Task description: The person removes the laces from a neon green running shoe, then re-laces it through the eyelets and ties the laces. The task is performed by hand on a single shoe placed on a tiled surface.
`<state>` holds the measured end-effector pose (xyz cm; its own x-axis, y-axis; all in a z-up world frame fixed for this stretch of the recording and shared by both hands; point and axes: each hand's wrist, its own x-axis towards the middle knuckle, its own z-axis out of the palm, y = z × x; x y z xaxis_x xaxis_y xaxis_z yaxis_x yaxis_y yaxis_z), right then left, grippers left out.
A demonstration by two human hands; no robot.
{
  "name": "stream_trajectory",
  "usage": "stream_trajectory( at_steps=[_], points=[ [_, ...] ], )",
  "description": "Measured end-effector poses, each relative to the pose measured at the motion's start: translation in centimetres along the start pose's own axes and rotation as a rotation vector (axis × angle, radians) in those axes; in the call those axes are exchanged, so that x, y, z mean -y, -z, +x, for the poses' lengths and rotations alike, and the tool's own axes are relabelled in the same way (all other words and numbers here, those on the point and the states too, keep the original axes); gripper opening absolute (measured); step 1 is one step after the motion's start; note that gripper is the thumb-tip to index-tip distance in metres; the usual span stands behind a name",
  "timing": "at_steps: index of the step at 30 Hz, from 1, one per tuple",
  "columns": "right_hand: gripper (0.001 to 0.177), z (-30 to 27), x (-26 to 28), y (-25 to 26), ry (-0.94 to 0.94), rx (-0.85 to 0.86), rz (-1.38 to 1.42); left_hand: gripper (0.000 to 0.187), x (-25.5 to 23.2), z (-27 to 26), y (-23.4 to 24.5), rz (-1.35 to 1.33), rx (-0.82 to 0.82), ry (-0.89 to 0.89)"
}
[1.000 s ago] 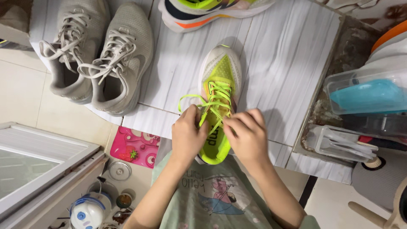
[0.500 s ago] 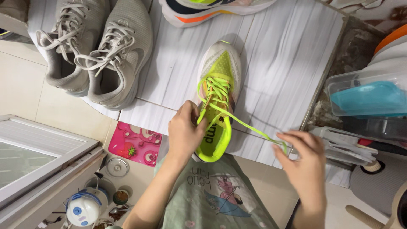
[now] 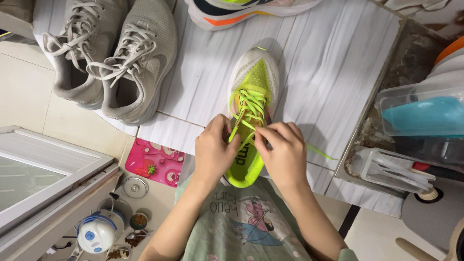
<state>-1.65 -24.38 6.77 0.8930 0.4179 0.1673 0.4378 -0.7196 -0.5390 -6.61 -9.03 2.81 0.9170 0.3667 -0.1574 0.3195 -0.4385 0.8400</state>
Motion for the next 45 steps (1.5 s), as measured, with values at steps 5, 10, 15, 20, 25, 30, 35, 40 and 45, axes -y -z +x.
stream_trajectory(
  at_steps=[5,10,15,20,25,30,35,40,45],
  points=[
    [0.015,-1.0,0.9,2.2,-0.063,0.049,0.11,0.024,0.1,0.2,0.1,0.006,0.015,0.025],
    [0.017,-3.5,2.2,5.5,-0.217,0.232,0.261,0.024,0.2,0.3,0.2,0.005,0.039,0.05],
    [0.017,-5.3,2.1,8.0,-0.294,0.379,0.222,0.026,0.0,0.4,0.5,-0.012,0.075,0.061],
    [0.016,-4.3,0.3,8.3,-0.296,0.586,0.286,0.027,-1.1,1.0,1.3,-0.039,0.13,0.134],
    [0.015,-1.4,-0.4,5.0,-0.326,0.28,0.332,0.038,-2.3,1.7,1.9,-0.056,0.016,-0.113],
    [0.035,1.2,0.0,0.2,-0.348,0.15,0.31,0.038,-2.3,2.0,1.7,0.009,0.077,-0.08],
    [0.036,1.6,-0.1,-0.4,-0.396,0.104,0.291,0.032,-1.7,1.8,1.7,0.107,0.015,-0.181],
    [0.03,1.2,-0.6,-0.3,-0.374,0.108,0.272,0.031,-1.1,1.7,1.4,0.19,-0.01,-0.268],
    [0.024,0.9,-0.9,-0.3,-0.372,0.061,0.299,0.031,-0.3,2.0,1.5,0.223,-0.004,-0.357]
  ],
)
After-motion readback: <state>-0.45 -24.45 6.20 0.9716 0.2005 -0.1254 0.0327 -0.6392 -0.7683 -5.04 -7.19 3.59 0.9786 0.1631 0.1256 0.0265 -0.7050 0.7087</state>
